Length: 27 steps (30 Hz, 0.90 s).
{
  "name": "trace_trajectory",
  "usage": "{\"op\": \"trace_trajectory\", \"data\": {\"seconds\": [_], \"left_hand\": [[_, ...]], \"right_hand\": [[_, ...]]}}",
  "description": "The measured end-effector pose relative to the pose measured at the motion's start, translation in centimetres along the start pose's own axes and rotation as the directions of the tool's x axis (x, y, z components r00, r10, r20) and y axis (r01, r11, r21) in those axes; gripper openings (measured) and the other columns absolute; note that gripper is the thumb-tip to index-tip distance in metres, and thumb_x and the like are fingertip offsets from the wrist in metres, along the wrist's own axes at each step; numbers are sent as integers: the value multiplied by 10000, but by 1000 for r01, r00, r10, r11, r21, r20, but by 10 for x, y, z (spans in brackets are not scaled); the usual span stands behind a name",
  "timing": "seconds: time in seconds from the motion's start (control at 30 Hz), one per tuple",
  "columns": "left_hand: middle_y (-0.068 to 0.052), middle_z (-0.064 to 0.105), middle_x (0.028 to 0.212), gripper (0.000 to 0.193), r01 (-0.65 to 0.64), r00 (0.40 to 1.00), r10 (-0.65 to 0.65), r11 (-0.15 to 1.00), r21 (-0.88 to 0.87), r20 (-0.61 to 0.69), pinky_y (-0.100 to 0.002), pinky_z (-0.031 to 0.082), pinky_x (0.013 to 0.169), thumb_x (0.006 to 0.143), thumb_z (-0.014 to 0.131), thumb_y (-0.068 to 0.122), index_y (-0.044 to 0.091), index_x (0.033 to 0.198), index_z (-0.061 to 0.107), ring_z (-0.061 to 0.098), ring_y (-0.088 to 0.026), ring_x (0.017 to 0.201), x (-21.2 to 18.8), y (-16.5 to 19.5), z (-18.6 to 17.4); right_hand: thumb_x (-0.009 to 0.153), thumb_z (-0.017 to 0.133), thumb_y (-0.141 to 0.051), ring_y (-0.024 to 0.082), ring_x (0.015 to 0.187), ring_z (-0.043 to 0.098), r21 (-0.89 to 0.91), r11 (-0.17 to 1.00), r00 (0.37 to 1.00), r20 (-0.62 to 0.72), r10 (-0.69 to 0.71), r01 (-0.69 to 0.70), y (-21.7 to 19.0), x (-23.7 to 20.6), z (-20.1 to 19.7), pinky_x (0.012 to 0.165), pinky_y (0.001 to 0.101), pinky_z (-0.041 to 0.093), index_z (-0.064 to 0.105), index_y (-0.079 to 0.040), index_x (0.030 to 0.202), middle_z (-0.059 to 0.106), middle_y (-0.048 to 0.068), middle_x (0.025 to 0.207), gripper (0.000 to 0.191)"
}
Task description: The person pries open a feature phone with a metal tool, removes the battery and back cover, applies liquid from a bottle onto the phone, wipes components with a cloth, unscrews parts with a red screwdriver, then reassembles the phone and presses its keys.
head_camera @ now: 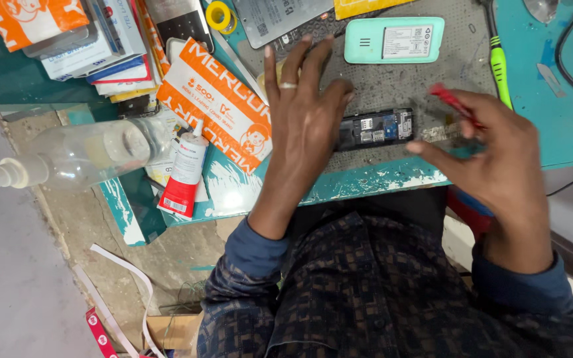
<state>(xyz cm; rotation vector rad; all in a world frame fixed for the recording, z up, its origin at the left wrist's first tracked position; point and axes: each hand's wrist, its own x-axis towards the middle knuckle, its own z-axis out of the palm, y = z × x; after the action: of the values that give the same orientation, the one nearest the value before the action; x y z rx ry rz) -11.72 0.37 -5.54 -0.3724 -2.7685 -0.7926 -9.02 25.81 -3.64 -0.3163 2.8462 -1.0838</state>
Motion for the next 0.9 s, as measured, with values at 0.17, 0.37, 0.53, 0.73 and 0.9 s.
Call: {"op": "trace_trajectory", "data": {"seconds": [0.17, 0.37, 0.53, 0.73, 0.9], "left_hand": [[-135, 383, 1625, 94, -9, 1000, 8, 1000, 24, 13, -657, 79, 1326, 909, 826, 150, 103, 932, 747, 263, -353, 1566, 8, 5, 10], [-199, 389, 1598, 77, -42, 996, 40, 999, 23, 73, -659, 83, 1319, 920, 794, 100, 63, 939, 729, 225, -401, 1573, 13, 9, 8], [-254, 431, 1524, 83, -177, 982, 164, 972, 153, 96, -628, 184, 1325, 954, 741, 9, -35, 1002, 689, 288, -417, 1544, 17, 15, 7], [-134, 681, 1089, 182, -194, 976, 177, 973, -128, -130, -463, 496, 1015, 876, 843, 4, -5, 999, 709, 598, -311, 1130, 7, 15, -5], [-92, 728, 923, 230, -177, 923, -19, 866, -468, -384, -343, 572, 894, 829, 863, -28, 46, 923, 666, 710, -221, 902, -35, 9, -9]], "right_hand": [[843, 931, -163, 55, 726, 498, 147, 987, 996, -55, 72, -63, 17, -27, -17, 610, 199, 380, 643, 4, 1259, 505, -14, 812, 533], [1025, 769, -131, 95, 769, 533, 150, 982, 992, -31, 119, -113, 25, -40, -20, 691, 238, 423, 664, 41, 1308, 578, 28, 864, 348], [1181, 515, -137, 104, 876, 567, 364, 905, 975, 44, 219, -219, 27, -43, -18, 776, 250, 454, 635, 43, 1323, 627, 43, 959, 259], [1201, 493, -65, 109, 950, 576, 586, 800, 983, -27, 181, -131, 20, -42, -14, 882, 238, 477, 575, 54, 1303, 618, 63, 1027, 177], [1190, 473, 28, 202, 1121, 693, 529, 845, 950, -296, 97, 78, 3, -38, -8, 996, 290, 571, 409, 3, 1319, 657, 146, 1175, 146]]}}
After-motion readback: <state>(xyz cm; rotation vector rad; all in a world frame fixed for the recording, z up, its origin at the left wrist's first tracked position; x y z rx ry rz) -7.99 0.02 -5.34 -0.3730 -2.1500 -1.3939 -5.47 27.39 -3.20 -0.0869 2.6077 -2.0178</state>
